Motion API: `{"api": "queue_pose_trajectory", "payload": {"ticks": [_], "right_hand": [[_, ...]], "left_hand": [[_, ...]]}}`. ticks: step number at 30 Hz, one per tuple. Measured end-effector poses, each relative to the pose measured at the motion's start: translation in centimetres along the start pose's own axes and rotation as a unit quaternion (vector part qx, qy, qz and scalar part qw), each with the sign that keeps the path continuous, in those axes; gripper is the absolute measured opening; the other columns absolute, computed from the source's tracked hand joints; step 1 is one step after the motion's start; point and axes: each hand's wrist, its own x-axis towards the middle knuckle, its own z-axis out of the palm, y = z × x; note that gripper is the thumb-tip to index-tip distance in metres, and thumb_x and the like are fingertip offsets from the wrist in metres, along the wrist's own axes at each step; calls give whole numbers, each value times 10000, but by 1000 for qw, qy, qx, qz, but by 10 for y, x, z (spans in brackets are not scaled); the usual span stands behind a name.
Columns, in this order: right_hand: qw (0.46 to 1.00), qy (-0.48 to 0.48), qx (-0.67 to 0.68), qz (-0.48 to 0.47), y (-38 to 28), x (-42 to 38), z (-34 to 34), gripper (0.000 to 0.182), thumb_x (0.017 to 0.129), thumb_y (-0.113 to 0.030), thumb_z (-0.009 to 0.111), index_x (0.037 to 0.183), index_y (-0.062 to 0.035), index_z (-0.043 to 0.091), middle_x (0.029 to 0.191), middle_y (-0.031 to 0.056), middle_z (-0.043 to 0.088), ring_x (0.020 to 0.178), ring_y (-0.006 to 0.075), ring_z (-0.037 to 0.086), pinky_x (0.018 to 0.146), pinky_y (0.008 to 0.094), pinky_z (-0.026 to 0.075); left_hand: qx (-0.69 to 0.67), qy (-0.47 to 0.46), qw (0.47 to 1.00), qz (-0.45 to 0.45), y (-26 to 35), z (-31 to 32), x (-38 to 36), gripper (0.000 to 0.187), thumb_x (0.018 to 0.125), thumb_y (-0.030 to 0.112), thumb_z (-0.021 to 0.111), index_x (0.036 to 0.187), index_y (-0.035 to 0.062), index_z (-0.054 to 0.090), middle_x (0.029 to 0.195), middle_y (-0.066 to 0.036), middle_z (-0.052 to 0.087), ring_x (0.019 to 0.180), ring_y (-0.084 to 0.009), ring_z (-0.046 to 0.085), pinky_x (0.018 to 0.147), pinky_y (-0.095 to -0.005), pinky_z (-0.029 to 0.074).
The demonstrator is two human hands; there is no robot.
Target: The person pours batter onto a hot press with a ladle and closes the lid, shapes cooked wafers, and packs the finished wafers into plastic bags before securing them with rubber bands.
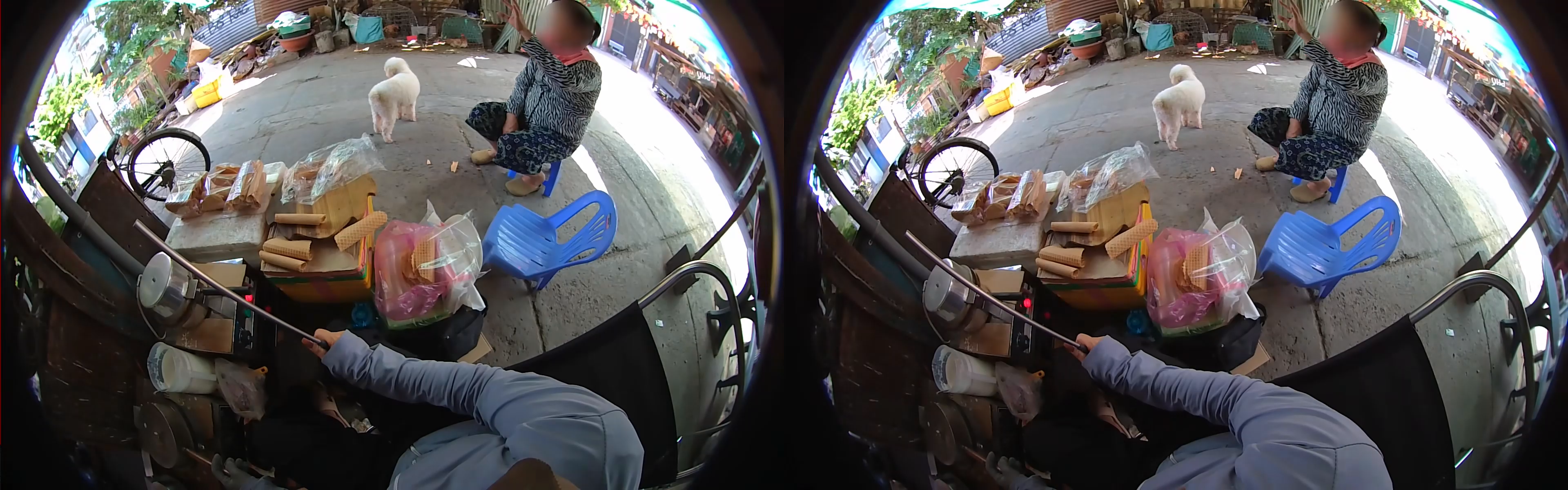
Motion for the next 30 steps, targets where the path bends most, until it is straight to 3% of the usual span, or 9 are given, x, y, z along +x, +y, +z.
{"api": "queue_pose_trajectory", "payload": {"ticks": [8,15,30], "right_hand": [[1000,-10,-1,19,-3,-1,-3,388,870,-439,433,798,-64,507,623,170,531,593,348,543,518,388,416],[1000,-3,-7,14,-4,-1,-4,380,870,-435,435,800,-68,506,627,174,534,603,356,546,522,393,419],[1000,-12,10,21,-4,-1,-6,369,862,-442,438,810,-81,497,633,195,533,618,386,536,519,427,411]], "left_hand": [[-13,-24,999,28,-18,-5,9,239,830,245,506,1006,86,535,749,-111,518,557,-185,419,538,-317,403],[-35,-17,999,-14,-27,-6,19,221,824,220,524,1003,93,552,756,-102,538,565,-176,438,551,-316,411],[-28,8,998,50,-50,-5,18,207,834,219,522,1000,101,562,771,-94,552,576,-174,453,570,-312,416]]}}
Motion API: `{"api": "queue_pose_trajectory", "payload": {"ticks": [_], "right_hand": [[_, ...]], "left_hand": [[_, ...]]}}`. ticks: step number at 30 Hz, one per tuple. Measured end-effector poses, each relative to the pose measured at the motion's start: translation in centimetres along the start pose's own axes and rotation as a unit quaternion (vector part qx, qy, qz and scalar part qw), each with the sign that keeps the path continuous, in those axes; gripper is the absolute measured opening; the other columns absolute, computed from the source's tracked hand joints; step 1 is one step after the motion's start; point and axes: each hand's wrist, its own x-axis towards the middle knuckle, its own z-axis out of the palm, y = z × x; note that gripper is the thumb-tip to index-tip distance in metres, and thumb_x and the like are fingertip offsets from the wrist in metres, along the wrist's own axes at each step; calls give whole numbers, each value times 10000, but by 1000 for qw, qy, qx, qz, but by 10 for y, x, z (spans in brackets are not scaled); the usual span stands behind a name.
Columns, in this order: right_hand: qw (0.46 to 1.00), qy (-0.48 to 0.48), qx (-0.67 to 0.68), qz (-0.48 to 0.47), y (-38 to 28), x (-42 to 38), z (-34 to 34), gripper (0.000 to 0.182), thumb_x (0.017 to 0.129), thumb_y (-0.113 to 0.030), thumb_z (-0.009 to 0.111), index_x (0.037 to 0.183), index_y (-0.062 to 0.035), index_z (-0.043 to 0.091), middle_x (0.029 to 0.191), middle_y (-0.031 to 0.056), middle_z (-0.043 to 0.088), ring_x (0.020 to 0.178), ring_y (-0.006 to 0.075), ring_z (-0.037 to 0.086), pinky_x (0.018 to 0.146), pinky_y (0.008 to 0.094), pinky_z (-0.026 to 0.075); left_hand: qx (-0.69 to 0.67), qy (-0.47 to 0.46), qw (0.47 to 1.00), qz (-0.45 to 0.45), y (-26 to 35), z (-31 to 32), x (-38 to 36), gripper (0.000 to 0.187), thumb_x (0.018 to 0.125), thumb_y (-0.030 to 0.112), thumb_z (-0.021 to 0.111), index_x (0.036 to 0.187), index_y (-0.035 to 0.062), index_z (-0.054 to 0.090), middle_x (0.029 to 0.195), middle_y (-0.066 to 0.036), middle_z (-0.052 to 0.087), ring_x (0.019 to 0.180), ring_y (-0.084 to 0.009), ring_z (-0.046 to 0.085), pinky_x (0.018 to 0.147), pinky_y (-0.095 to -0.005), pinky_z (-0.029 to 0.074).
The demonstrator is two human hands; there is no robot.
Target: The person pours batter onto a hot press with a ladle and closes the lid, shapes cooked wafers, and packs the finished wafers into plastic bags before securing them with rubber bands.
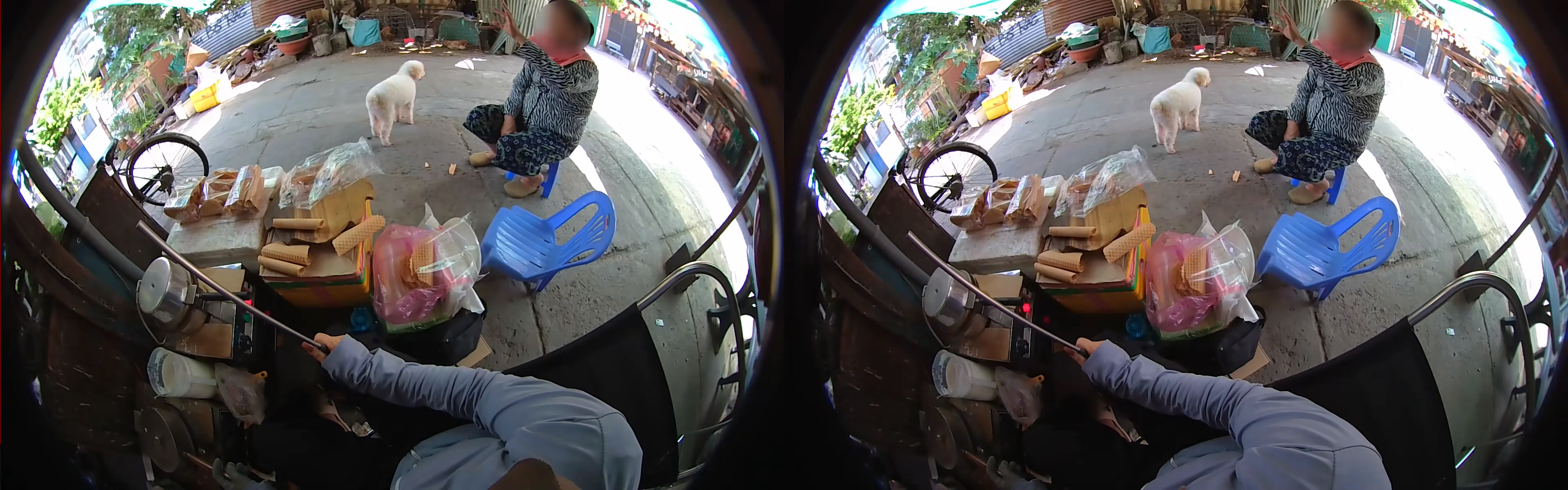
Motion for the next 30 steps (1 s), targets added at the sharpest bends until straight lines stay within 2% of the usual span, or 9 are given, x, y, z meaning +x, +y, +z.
{"api": "queue_pose_trajectory", "payload": {"ticks": [5,17,20,26,29,30], "right_hand": [[1000,0,6,-2,1,0,1,372,864,-445,434,813,-82,498,623,193,531,603,378,538,514,423,411],[1000,2,1,-7,-1,-1,0,352,865,-437,435,824,-94,500,621,180,531,603,370,542,513,421,409],[1000,6,-3,-15,1,0,2,342,864,-430,439,824,-96,498,627,179,534,606,372,541,513,423,409],[1000,4,-6,-17,2,1,3,324,865,-416,446,827,-99,495,637,183,537,611,376,540,512,424,410],[1000,6,-7,-22,1,1,2,319,865,-411,449,829,-97,494,639,184,537,614,377,540,513,423,411],[1000,7,-6,-25,1,1,2,318,865,-409,449,830,-96,494,640,184,537,614,378,540,513,423,411]], "left_hand": [[-7,2,1000,5,-17,-4,5,203,837,218,522,998,103,566,776,-91,557,580,-174,458,576,-311,418],[31,23,999,28,17,6,-10,195,855,228,507,993,109,577,784,-76,570,596,-172,474,601,-305,426],[44,28,999,11,27,7,-13,192,860,238,502,977,111,585,769,-69,571,594,-173,475,605,-308,428],[34,26,999,28,-8,0,1,211,868,270,485,972,119,589,772,-73,571,601,-175,479,619,-321,427],[104,54,993,24,3,4,-3,224,863,283,489,971,116,591,762,-73,572,599,-172,485,623,-325,434],[88,52,995,17,6,5,-5,220,859,282,494,967,117,593,762,-72,572,600,-172,487,619,-328,439]]}}
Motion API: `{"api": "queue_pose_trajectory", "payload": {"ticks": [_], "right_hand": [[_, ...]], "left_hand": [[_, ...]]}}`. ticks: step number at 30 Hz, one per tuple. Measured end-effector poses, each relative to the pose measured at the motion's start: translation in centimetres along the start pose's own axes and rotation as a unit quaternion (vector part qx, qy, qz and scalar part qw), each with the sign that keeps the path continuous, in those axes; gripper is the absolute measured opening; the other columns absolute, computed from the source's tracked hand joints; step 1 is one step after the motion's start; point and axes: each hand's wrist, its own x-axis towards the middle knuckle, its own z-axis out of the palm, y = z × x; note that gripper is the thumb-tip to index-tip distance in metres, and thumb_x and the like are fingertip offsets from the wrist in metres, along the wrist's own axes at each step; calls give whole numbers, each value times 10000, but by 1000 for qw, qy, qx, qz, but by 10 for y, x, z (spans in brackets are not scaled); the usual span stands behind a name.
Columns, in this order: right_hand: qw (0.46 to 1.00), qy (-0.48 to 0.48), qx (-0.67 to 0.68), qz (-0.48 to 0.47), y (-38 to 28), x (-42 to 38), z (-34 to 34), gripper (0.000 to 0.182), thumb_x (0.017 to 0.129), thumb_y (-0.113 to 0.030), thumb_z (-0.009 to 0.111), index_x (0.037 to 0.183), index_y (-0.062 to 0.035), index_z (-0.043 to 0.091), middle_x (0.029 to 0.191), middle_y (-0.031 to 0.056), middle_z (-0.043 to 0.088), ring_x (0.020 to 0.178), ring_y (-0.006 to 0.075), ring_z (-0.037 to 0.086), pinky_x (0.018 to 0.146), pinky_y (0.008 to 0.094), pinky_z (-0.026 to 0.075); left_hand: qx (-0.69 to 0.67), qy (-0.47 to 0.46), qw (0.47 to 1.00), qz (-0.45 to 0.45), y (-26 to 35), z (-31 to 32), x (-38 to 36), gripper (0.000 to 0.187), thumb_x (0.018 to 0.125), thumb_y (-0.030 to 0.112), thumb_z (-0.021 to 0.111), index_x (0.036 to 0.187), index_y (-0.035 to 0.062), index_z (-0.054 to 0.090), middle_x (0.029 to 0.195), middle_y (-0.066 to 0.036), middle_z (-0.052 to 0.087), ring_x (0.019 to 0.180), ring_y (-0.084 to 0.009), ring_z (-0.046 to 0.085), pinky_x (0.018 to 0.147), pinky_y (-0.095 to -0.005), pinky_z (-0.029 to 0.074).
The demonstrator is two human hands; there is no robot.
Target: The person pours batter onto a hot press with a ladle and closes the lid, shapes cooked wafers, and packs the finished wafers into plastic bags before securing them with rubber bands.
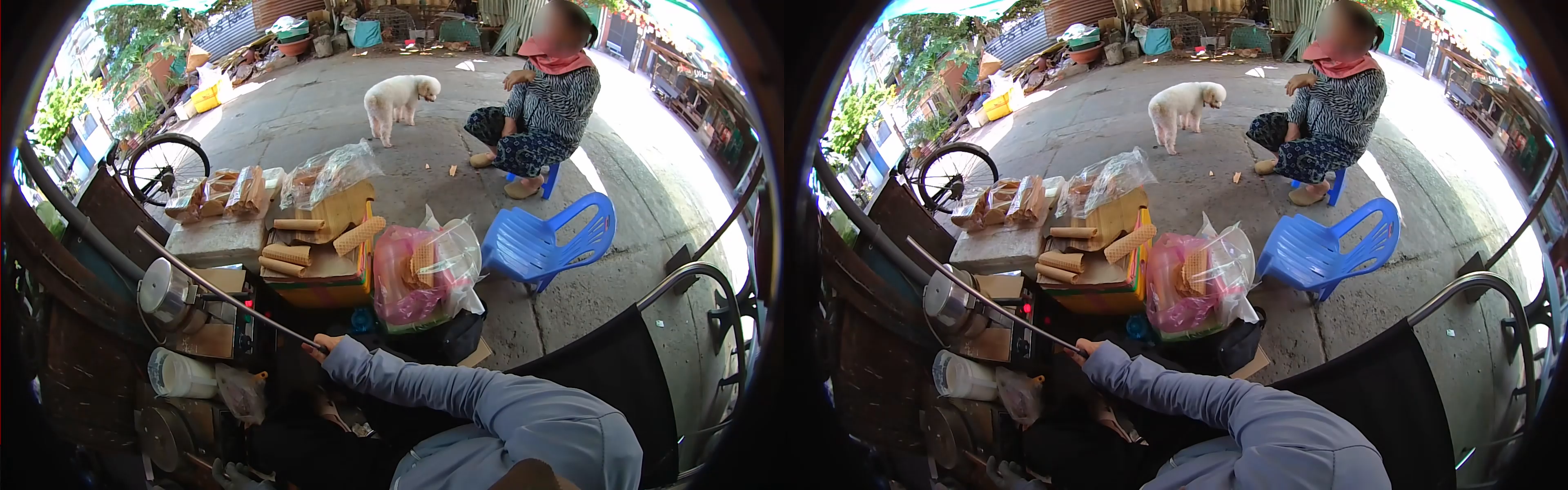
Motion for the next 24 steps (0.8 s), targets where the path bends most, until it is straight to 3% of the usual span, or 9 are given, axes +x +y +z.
{"api": "queue_pose_trajectory", "payload": {"ticks": [2,3,5,8,11,15,24], "right_hand": [[1000,0,0,0,0,0,0,317,865,-407,450,830,-95,494,641,184,537,615,378,539,513,423,410],[1000,-2,-1,3,0,0,0,317,865,-406,451,830,-94,494,641,185,537,615,379,538,513,424,410],[1000,-4,-1,7,0,1,0,318,865,-405,451,830,-92,495,640,185,535,614,379,536,513,424,408],[1000,5,4,0,0,1,1,332,865,-410,454,811,-85,495,616,177,517,579,364,523,497,410,399],[1000,22,8,-11,3,1,5,361,866,-421,456,775,-73,492,572,159,489,516,334,503,467,385,384],[1000,18,0,-4,1,1,3,380,868,-437,440,780,-71,494,580,165,496,534,339,512,480,389,390],[1000,7,1,12,-3,-1,-1,403,870,-457,416,795,-69,493,585,169,502,554,348,520,502,394,398]], "left_hand": [[-30,-6,999,-15,4,0,-2,213,852,279,503,960,121,597,760,-72,573,602,-172,492,613,-333,449],[-130,-77,980,-130,-28,-6,20,204,846,268,508,960,123,596,767,-76,572,608,-175,494,610,-336,452],[-318,-211,858,-345,-115,-21,80,190,835,246,519,962,126,595,780,-83,571,619,-181,499,604,-341,459],[-330,-220,847,-354,-108,-23,77,200,817,214,534,988,117,576,771,-95,575,628,-181,512,596,-338,469],[-186,-116,974,-50,-34,-12,21,237,818,211,532,1027,101,550,733,-92,577,607,-178,508,592,-324,468],[-104,-40,994,-1,-21,-2,7,249,833,219,528,1050,98,536,700,-79,570,582,-177,490,585,-312,464],[-139,-62,984,90,-47,-2,16,250,837,223,534,1054,101,538,706,-80,569,571,-177,479,580,-314,458]]}}
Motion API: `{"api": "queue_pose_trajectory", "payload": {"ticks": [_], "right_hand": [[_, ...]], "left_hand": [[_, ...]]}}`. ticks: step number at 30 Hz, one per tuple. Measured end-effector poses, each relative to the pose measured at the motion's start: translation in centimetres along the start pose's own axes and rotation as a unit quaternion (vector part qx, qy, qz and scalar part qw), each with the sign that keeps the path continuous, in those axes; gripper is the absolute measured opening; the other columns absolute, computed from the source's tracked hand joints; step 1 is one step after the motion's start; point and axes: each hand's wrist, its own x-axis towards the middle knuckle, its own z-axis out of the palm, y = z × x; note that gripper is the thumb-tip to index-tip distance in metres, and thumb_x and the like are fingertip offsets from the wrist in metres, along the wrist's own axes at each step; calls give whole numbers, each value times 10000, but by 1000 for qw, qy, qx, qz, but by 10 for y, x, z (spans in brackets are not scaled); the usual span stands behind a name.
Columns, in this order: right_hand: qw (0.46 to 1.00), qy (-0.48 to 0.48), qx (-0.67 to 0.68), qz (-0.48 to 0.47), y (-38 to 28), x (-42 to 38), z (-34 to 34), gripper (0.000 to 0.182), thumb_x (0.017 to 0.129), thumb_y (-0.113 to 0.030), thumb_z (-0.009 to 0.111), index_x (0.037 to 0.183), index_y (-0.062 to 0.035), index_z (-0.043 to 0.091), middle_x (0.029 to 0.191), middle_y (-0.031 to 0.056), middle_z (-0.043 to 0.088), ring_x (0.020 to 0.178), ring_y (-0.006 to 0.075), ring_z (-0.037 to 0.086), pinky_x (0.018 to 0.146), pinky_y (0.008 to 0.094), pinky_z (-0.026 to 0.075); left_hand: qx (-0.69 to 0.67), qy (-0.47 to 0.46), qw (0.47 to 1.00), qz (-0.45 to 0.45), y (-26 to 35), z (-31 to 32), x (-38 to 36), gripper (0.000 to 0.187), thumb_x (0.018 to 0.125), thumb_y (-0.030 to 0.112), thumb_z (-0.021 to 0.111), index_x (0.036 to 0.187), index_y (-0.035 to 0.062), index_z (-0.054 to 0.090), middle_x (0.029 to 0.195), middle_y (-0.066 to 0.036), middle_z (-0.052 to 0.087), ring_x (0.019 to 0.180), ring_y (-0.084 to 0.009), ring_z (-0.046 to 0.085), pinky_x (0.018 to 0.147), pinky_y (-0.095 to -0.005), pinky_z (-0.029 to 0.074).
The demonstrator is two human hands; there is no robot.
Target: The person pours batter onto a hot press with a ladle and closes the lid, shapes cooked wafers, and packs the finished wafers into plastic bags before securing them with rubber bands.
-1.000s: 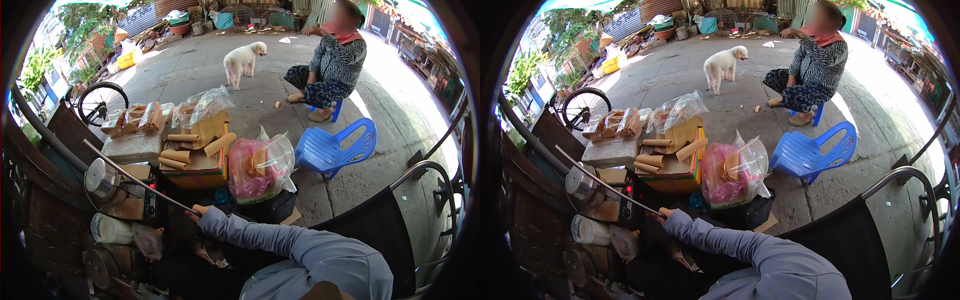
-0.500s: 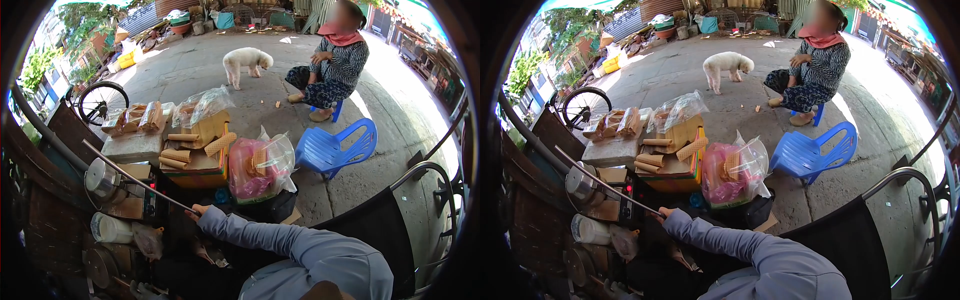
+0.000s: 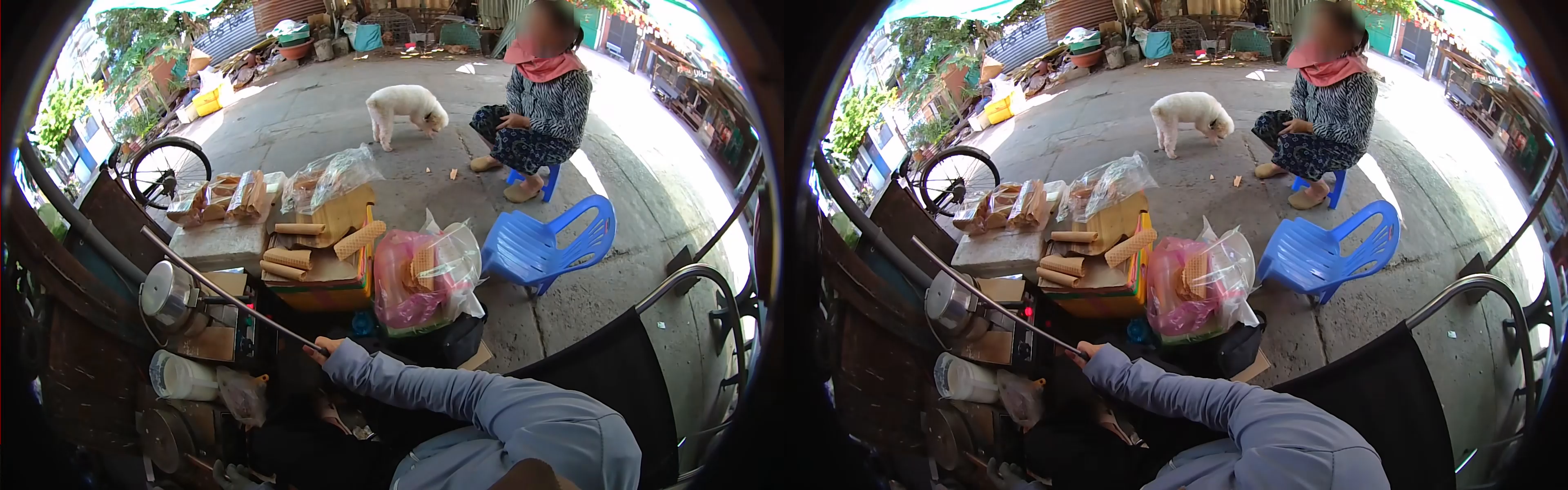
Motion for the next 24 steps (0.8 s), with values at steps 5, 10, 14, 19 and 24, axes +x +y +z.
{"api": "queue_pose_trajectory", "payload": {"ticks": [5,10,14,19,24], "right_hand": [[1000,6,-10,-16,6,1,4,391,869,-447,426,794,-70,492,598,171,512,564,352,524,498,396,399],[1000,17,-10,-24,9,2,8,377,868,-436,438,789,-71,493,609,174,518,576,365,525,492,398,399],[1000,-4,-2,2,2,1,2,379,866,-440,439,790,-72,493,614,176,519,578,368,524,495,399,402],[1000,-3,-9,-1,4,2,4,381,864,-443,441,792,-72,494,618,177,523,579,367,527,494,400,403],[1000,-2,-11,-5,4,2,4,357,863,-434,444,818,-84,504,624,176,531,596,366,537,511,409,411]], "left_hand": [[74,26,996,-33,9,1,-1,250,839,225,542,1057,101,540,738,-94,587,570,-174,489,575,-313,457],[40,21,998,-49,18,3,-4,245,841,222,538,1055,102,542,735,-95,587,566,-174,487,572,-310,454],[20,4,998,-52,18,3,-3,241,843,220,535,1053,102,543,734,-95,587,563,-174,485,569,-308,452],[-13,-11,998,-53,17,1,-2,237,846,218,532,1052,103,544,732,-95,587,559,-174,483,565,-305,450],[13,-11,998,-53,18,-1,-1,255,841,177,535,1084,99,521,748,-106,577,555,-176,478,544,-301,448]]}}
